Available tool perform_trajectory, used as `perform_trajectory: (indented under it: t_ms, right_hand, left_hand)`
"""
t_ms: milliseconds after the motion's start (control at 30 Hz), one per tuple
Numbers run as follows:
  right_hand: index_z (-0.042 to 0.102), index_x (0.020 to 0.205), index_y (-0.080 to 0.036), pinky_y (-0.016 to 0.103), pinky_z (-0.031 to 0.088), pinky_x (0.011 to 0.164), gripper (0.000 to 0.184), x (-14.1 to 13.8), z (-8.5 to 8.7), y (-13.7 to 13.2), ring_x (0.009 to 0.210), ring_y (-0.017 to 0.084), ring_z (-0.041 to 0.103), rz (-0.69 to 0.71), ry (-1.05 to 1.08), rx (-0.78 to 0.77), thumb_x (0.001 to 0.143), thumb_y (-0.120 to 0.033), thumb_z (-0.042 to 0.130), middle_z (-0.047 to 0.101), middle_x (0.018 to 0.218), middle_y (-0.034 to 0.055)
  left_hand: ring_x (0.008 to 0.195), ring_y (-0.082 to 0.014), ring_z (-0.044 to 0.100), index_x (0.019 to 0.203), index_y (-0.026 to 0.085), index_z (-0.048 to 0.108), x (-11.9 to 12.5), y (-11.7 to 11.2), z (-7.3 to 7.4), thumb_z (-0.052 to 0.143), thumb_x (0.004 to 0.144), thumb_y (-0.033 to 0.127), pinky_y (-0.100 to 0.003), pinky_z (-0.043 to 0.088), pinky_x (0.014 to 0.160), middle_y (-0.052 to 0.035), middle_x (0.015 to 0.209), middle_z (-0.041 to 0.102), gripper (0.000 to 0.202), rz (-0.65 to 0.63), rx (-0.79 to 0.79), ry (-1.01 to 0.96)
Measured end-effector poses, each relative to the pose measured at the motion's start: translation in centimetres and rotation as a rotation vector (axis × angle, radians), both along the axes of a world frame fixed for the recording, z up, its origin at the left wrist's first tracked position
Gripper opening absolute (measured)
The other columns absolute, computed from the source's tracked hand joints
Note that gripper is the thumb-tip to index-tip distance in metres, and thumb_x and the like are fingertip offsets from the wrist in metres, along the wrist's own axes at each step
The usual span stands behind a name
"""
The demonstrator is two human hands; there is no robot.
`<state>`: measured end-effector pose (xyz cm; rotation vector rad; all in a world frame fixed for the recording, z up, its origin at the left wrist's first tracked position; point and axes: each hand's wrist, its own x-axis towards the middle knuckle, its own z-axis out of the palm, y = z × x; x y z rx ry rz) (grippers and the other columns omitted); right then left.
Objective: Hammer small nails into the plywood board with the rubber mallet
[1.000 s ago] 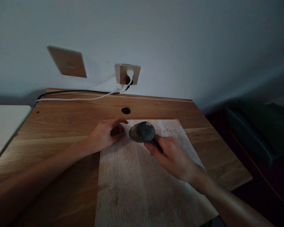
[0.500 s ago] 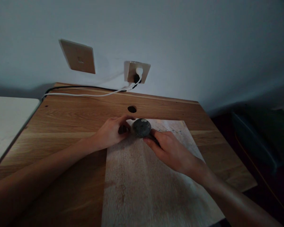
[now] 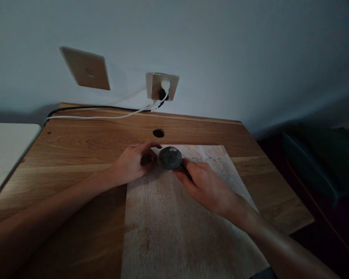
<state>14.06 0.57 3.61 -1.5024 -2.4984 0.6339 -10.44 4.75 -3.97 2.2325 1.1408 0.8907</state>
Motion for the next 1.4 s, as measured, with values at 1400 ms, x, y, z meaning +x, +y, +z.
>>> perform_trajectory:
  t_ms: [1400]
  right_hand:
    - [0.069,0.141,-0.023,0.026,0.054,0.047,0.046,9.9,-1.8,-11.0,0.046,0.015,0.06,-0.306,0.091,-0.168,0.108,-0.051,0.052,0.064,0.062,-0.0042]
  left_hand:
    - [0.084,-0.0189,0.073,0.127,0.021,0.062,-0.3,0.0,-0.2,0.062,0.099,0.038,-0.035,0.056,0.084,-0.0032,0.104,0.079,0.033,-0.106,0.075,0.024]
